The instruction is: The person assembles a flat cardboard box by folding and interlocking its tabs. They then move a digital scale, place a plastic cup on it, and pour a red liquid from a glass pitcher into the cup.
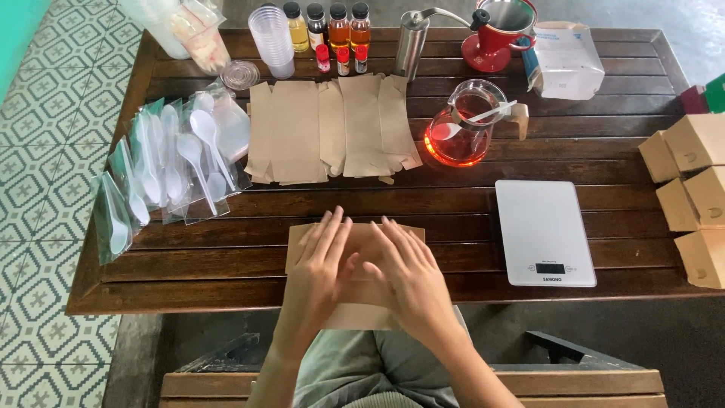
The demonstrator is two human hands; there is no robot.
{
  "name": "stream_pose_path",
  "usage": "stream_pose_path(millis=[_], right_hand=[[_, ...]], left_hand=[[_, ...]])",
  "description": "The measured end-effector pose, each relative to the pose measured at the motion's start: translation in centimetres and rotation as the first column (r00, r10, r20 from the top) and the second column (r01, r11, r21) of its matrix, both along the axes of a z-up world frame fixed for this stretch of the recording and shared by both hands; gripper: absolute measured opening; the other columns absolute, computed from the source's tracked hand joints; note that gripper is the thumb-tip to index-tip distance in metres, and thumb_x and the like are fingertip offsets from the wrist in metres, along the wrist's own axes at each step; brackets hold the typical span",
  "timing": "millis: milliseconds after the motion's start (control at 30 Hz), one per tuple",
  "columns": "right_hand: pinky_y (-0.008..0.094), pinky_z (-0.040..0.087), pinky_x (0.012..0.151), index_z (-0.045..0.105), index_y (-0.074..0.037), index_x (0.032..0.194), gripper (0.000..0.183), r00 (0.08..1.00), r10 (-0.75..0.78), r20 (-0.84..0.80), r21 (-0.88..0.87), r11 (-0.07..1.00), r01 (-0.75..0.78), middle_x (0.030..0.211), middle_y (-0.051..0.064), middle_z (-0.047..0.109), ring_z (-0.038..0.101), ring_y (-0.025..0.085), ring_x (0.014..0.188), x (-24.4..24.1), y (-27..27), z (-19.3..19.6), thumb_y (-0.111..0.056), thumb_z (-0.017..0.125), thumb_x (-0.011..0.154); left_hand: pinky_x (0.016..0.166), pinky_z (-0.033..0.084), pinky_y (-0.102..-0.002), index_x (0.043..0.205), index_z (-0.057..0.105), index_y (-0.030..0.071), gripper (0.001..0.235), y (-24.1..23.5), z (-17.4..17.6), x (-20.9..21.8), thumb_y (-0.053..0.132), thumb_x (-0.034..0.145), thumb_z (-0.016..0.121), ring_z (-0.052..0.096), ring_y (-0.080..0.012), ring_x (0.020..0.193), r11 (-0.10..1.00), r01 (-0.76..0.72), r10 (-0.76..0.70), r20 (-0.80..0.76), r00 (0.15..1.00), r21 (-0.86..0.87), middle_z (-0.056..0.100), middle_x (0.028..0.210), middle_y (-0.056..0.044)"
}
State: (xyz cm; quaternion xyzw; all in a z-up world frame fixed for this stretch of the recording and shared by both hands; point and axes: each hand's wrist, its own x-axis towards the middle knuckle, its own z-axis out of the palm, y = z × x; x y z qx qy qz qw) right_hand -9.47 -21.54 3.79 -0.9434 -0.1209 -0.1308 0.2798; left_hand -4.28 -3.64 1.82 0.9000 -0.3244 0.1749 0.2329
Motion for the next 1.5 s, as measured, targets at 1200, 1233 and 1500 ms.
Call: stream_pose_path(millis=[1200,1233,1500], right_hand=[[0.041,0.017,0.129,0.031,-0.019,0.163,0.072,0.994,-0.014,0.110,-0.351,0.935,0.052,0.170,0.007,0.029,0.026,0.020,0.157,1.1,-1.2,-4.1,-0.058,0.043,0.104],[0.041,0.017,0.129,0.031,-0.019,0.163,0.072,0.994,-0.015,0.110,-0.352,0.935,0.053,0.170,0.007,0.029,0.026,0.020,0.157,1.1,-1.4,-4.0,-0.058,0.043,0.104],[0.040,0.015,0.128,0.031,-0.019,0.163,0.071,0.996,-0.066,0.053,-0.329,0.941,0.080,0.168,-0.002,0.032,0.026,0.017,0.157,-0.1,-3.5,-3.7,-0.054,0.045,0.103]], left_hand=[[0.126,0.023,-0.046,0.164,0.023,0.024,0.071,4.4,-2.8,0.0,0.059,0.103,0.036,0.029,-0.0187,0.155,0.934,-0.134,0.127,0.041,0.991,0.332,0.023,0.171,-0.001],[0.126,0.023,-0.046,0.164,0.023,0.024,0.071,4.7,-2.6,0.0,0.059,0.103,0.036,0.029,-0.0187,0.155,0.934,-0.133,0.127,0.041,0.991,0.331,0.023,0.171,-0.001],[0.125,0.024,-0.046,0.163,0.029,0.023,0.063,7.1,-2.4,-0.9,0.048,0.105,0.036,0.032,-0.0172,0.154,0.930,-0.185,0.182,0.040,0.982,0.317,0.032,0.168,0.002]])
